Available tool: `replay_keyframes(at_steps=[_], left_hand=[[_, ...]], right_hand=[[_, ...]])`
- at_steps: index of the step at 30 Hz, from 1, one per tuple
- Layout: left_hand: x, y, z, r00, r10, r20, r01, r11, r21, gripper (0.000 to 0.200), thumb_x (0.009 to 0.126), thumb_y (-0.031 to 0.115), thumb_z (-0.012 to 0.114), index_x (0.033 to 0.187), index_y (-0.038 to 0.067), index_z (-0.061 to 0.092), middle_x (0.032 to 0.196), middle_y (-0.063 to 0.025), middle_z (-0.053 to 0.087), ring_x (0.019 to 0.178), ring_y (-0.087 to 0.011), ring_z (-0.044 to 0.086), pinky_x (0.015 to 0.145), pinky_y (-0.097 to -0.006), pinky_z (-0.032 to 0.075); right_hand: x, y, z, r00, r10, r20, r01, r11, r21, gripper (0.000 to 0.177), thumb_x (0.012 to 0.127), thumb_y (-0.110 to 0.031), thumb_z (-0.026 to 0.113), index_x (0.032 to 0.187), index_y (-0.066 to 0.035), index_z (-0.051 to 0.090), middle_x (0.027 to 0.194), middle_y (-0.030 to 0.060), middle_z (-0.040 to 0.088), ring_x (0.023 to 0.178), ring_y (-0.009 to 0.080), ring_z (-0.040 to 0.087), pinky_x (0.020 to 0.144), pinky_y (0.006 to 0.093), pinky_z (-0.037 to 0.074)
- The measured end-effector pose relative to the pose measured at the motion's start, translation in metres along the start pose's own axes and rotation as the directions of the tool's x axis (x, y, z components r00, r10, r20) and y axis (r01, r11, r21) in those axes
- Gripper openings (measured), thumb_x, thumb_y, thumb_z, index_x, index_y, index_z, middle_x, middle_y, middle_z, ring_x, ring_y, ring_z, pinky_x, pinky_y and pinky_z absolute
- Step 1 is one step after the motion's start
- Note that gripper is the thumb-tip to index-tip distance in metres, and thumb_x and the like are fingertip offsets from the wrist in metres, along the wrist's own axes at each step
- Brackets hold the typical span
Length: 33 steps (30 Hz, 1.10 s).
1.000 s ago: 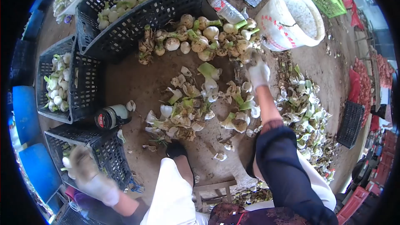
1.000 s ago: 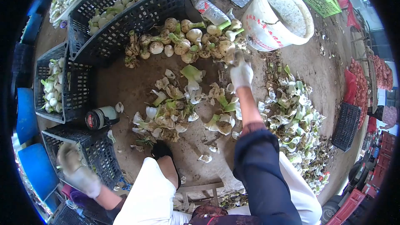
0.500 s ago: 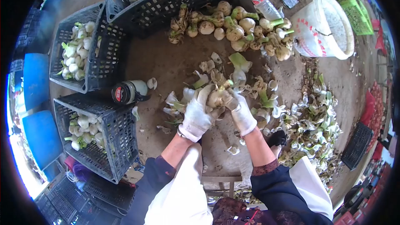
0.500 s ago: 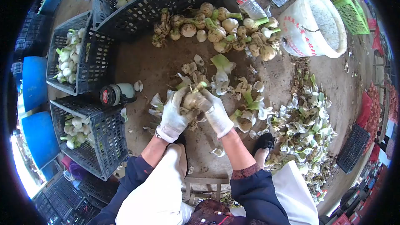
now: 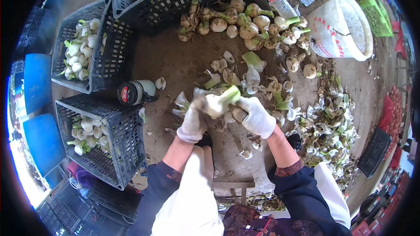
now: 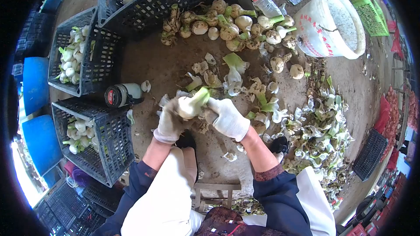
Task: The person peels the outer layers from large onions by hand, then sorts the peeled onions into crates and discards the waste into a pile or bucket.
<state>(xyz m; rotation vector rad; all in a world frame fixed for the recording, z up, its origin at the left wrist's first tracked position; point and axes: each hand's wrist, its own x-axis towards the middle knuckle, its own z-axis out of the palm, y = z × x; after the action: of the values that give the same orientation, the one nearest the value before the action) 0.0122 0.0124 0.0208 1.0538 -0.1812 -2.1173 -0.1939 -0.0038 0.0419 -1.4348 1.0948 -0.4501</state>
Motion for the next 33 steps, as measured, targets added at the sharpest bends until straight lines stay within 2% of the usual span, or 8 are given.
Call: replay_keyframes(at_steps=[2, 5, 7, 12, 14, 18, 26, 33], left_hand=[[-0.001, -0.006, -0.002, 0.998, -0.048, -0.027, 0.044, 0.992, -0.116, 0.040, 0.094, 0.042, 0.042, 0.119, 0.012, 0.054, 0.113, -0.0051, 0.060, 0.103, -0.0204, 0.059, 0.083, -0.0347, 0.050], [0.006, -0.015, -0.003, 0.976, -0.094, -0.196, 0.061, 0.984, -0.170, 0.048, 0.095, 0.051, 0.042, 0.121, 0.012, 0.054, 0.114, -0.0056, 0.060, 0.102, -0.0192, 0.058, 0.083, -0.0340, 0.051], [0.011, -0.016, -0.008, 0.975, 0.190, 0.114, -0.220, 0.898, 0.381, 0.062, 0.094, 0.061, 0.038, 0.123, 0.008, 0.054, 0.114, -0.0071, 0.058, 0.102, -0.0189, 0.057, 0.086, -0.0319, 0.050], [0.017, -0.009, -0.002, 0.828, 0.550, -0.107, -0.432, 0.748, 0.504, 0.037, 0.098, 0.035, 0.050, 0.109, 0.002, 0.060, 0.095, -0.0028, 0.060, 0.080, -0.0142, 0.056, 0.074, -0.0297, 0.048], [0.014, -0.001, -0.005, 0.630, 0.777, -0.008, -0.371, 0.309, 0.876, 0.026, 0.091, 0.027, 0.060, 0.103, 0.003, 0.062, 0.090, -0.0067, 0.061, 0.077, -0.0166, 0.057, 0.072, -0.0296, 0.049], [-0.014, 0.015, 0.017, 0.751, 0.592, 0.291, -0.401, 0.059, 0.914, 0.030, 0.081, 0.025, 0.072, 0.099, 0.003, 0.063, 0.084, -0.0094, 0.064, 0.077, -0.0182, 0.060, 0.073, -0.0311, 0.049], [-0.024, 0.017, 0.019, 0.886, 0.464, 0.018, -0.394, 0.730, 0.558, 0.015, 0.087, 0.011, 0.062, 0.099, 0.001, 0.062, 0.085, -0.0033, 0.064, 0.070, -0.0106, 0.060, 0.062, -0.0242, 0.049], [-0.012, 0.029, -0.014, 0.894, 0.419, -0.161, -0.405, 0.907, 0.112, 0.021, 0.091, 0.007, 0.057, 0.109, -0.003, 0.055, 0.093, -0.0105, 0.065, 0.080, -0.0193, 0.065, 0.073, -0.0350, 0.057]], right_hand=[[-0.003, 0.002, 0.004, 0.988, -0.149, -0.033, 0.141, 0.976, -0.167, 0.028, 0.086, -0.012, 0.066, 0.111, -0.002, 0.060, 0.091, 0.0001, 0.064, 0.083, 0.0117, 0.059, 0.071, 0.0324, 0.050], [-0.003, -0.016, 0.009, 0.989, 0.068, -0.128, 0.013, 0.840, 0.543, 0.033, 0.082, -0.008, 0.066, 0.114, -0.001, 0.061, 0.089, -0.0003, 0.064, 0.079, 0.0117, 0.059, 0.073, 0.0283, 0.050], [0.001, -0.005, 0.016, 0.976, 0.143, -0.163, -0.024, 0.818, 0.574, 0.031, 0.083, -0.008, 0.066, 0.112, -0.001, 0.062, 0.089, -0.0002, 0.064, 0.078, 0.0100, 0.058, 0.071, 0.0260, 0.049], [-0.002, -0.001, 0.023, 0.951, 0.292, -0.099, -0.085, 0.556, 0.827, 0.026, 0.082, -0.006, 0.062, 0.107, 0.000, 0.064, 0.084, -0.0005, 0.064, 0.070, 0.0056, 0.056, 0.062, 0.0203, 0.046], [-0.005, -0.008, 0.023, 0.935, 0.351, -0.055, -0.134, 0.490, 0.861, 0.025, 0.081, -0.005, 0.062, 0.105, 0.000, 0.065, 0.082, 0.0000, 0.064, 0.069, 0.0049, 0.056, 0.062, 0.0203, 0.046], [-0.002, -0.012, 0.018, 0.959, 0.248, -0.137, -0.121, 0.796, 0.592, 0.024, 0.080, -0.005, 0.063, 0.102, 0.001, 0.065, 0.080, 0.0022, 0.065, 0.070, 0.0106, 0.059, 0.064, 0.0261, 0.048], [0.021, 0.033, -0.001, 0.965, 0.140, -0.220, -0.251, 0.731, -0.635, 0.019, 0.076, -0.006, 0.061, 0.093, -0.001, 0.065, 0.080, 0.0225, 0.065, 0.081, 0.0366, 0.065, 0.075, 0.0447, 0.050], [0.000, 0.019, -0.023, 0.983, 0.009, -0.186, -0.089, 0.898, -0.430, 0.060, 0.074, -0.025, 0.073, 0.128, -0.008, 0.053, 0.106, 0.0228, 0.063, 0.100, 0.0376, 0.061, 0.086, 0.0441, 0.049]])
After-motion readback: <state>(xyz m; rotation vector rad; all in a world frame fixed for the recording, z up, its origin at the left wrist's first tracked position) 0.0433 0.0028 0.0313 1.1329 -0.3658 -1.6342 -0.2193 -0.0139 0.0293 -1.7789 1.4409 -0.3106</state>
